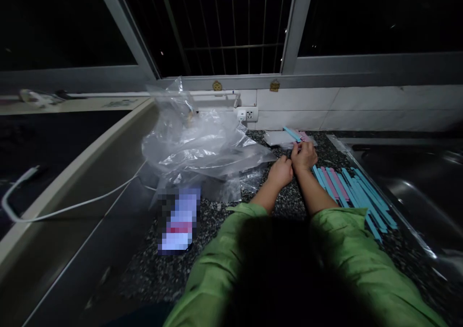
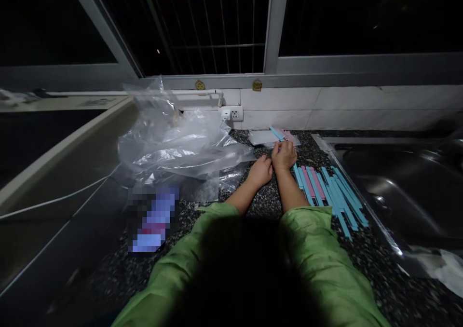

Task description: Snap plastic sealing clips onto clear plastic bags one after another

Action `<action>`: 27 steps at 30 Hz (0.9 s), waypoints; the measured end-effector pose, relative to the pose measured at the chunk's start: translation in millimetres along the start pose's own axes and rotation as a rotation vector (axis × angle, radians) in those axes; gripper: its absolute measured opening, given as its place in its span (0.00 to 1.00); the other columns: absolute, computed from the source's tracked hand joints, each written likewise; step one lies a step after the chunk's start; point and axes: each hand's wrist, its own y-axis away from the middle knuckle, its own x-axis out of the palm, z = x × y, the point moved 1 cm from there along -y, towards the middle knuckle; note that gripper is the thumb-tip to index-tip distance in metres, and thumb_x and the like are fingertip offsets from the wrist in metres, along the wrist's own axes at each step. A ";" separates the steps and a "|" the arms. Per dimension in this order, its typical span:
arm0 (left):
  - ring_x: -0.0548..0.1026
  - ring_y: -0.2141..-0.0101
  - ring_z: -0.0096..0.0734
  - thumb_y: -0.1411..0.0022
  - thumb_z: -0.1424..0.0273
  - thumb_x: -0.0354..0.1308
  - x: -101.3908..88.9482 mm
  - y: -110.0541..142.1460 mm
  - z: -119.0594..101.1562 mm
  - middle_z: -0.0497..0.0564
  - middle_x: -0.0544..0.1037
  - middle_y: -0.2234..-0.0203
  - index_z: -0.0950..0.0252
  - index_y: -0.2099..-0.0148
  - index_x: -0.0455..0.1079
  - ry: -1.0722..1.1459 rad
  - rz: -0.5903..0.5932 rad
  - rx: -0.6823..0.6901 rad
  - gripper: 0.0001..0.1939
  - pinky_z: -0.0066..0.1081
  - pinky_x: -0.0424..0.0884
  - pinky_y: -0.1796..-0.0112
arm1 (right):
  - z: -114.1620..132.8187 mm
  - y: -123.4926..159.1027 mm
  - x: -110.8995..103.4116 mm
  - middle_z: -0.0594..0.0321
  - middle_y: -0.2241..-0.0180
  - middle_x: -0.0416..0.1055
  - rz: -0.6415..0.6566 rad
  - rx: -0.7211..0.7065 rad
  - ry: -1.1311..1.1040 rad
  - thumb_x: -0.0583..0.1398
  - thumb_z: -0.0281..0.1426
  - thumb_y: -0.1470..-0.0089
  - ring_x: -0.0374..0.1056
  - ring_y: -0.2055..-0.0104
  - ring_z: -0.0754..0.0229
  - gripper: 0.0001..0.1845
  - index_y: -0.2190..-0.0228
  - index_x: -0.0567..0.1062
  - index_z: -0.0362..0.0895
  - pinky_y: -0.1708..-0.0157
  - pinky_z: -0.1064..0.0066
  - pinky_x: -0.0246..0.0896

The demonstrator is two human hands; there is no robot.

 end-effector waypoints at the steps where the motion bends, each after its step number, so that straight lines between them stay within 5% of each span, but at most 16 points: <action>1: 0.68 0.59 0.40 0.43 0.76 0.46 -2.6 7.4 -1.7 0.60 0.68 0.62 0.69 0.61 0.68 -0.026 0.010 0.020 0.11 0.37 0.65 0.55 | 2.6 4.6 -5.0 0.51 0.68 0.66 0.012 -0.016 -0.002 0.51 0.36 0.49 0.62 0.64 0.52 0.12 0.73 0.70 0.42 0.65 0.62 0.55; 8: 0.68 0.61 0.36 0.42 0.73 0.45 -28.7 79.5 -7.3 0.56 0.69 0.65 0.66 0.64 0.69 -0.116 0.005 0.080 0.11 0.35 0.67 0.58 | 36.9 52.7 -41.7 0.54 0.69 0.68 0.122 -0.372 -0.086 0.50 0.35 0.47 0.63 0.64 0.56 0.12 0.72 0.70 0.43 0.64 0.66 0.57; 14: 0.67 0.59 0.38 0.43 0.72 0.48 -75.9 149.6 4.8 0.56 0.70 0.62 0.65 0.62 0.69 -0.252 -0.145 0.139 0.09 0.38 0.64 0.59 | 74.3 93.4 -62.6 0.52 0.62 0.68 0.293 -0.647 -0.011 0.52 0.35 0.47 0.61 0.59 0.55 0.14 0.62 0.71 0.42 0.61 0.66 0.55; 17: 0.67 0.57 0.38 0.44 0.72 0.50 -106.5 171.7 19.5 0.56 0.70 0.60 0.63 0.59 0.68 -0.248 -0.371 0.058 0.10 0.40 0.62 0.56 | 91.2 97.6 -64.1 0.50 0.55 0.65 0.315 -0.616 0.055 0.55 0.34 0.48 0.60 0.57 0.52 0.19 0.54 0.68 0.43 0.59 0.63 0.53; 23: 0.65 0.55 0.38 0.47 0.71 0.52 -145.5 190.4 62.0 0.58 0.66 0.58 0.66 0.54 0.62 -0.051 -1.100 -0.358 0.16 0.39 0.61 0.53 | 120.2 83.3 -54.3 0.48 0.49 0.60 0.289 -0.575 0.077 0.57 0.30 0.52 0.56 0.52 0.48 0.24 0.51 0.65 0.43 0.57 0.59 0.50; 27: 0.68 0.64 0.31 0.49 0.71 0.55 -145.6 185.6 81.2 0.54 0.67 0.62 0.65 0.56 0.62 0.241 -1.167 -0.557 0.15 0.33 0.65 0.60 | 124.3 74.0 -49.9 0.51 0.51 0.63 0.303 -0.645 0.090 0.56 0.27 0.52 0.56 0.54 0.50 0.14 0.61 0.73 0.44 0.58 0.61 0.49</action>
